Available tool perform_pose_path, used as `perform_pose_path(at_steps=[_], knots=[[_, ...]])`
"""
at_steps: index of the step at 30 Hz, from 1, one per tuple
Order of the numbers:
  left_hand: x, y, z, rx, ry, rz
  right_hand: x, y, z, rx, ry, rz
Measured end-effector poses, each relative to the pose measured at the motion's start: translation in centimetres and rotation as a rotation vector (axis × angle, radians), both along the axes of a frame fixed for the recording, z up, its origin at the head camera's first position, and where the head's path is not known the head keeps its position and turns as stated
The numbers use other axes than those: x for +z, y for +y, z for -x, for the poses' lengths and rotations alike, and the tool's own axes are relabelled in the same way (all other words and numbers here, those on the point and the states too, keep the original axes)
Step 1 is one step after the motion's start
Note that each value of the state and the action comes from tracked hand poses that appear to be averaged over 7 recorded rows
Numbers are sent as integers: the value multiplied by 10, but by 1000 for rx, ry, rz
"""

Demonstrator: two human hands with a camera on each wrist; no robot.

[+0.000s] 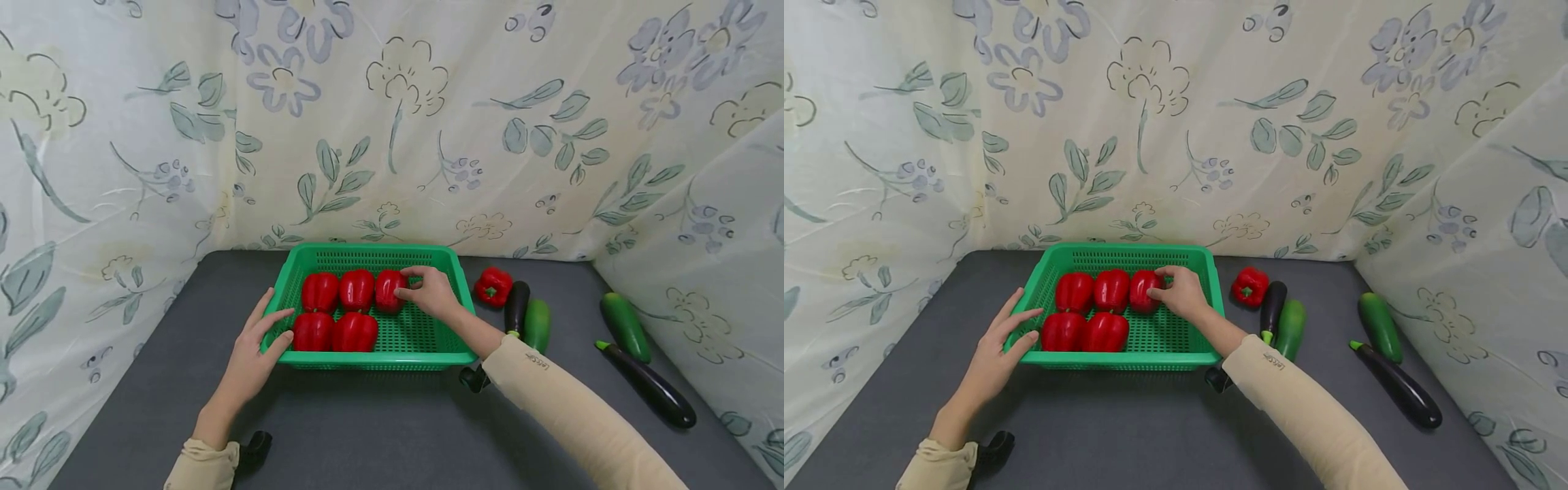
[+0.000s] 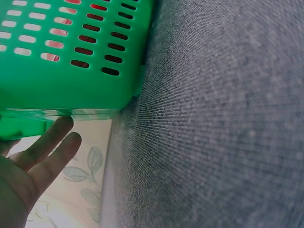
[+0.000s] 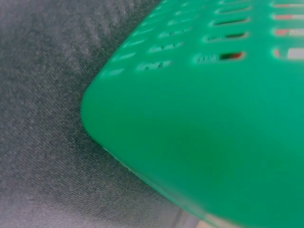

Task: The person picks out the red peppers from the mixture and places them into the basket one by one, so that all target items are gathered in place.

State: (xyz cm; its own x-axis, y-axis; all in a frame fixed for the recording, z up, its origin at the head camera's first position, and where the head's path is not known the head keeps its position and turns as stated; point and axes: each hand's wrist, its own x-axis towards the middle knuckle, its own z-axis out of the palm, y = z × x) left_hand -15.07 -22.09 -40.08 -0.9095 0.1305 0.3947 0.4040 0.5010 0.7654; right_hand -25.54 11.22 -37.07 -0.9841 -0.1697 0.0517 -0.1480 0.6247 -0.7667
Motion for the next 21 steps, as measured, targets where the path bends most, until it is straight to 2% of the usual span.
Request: perform_pose_path(at_steps=[16,21], knots=[[-2,0,-1,11,-1,5,1,1,-1,-7,-1,8],[-3,1,-1,8,-10,9,7,6,-6,-13,23,88]])
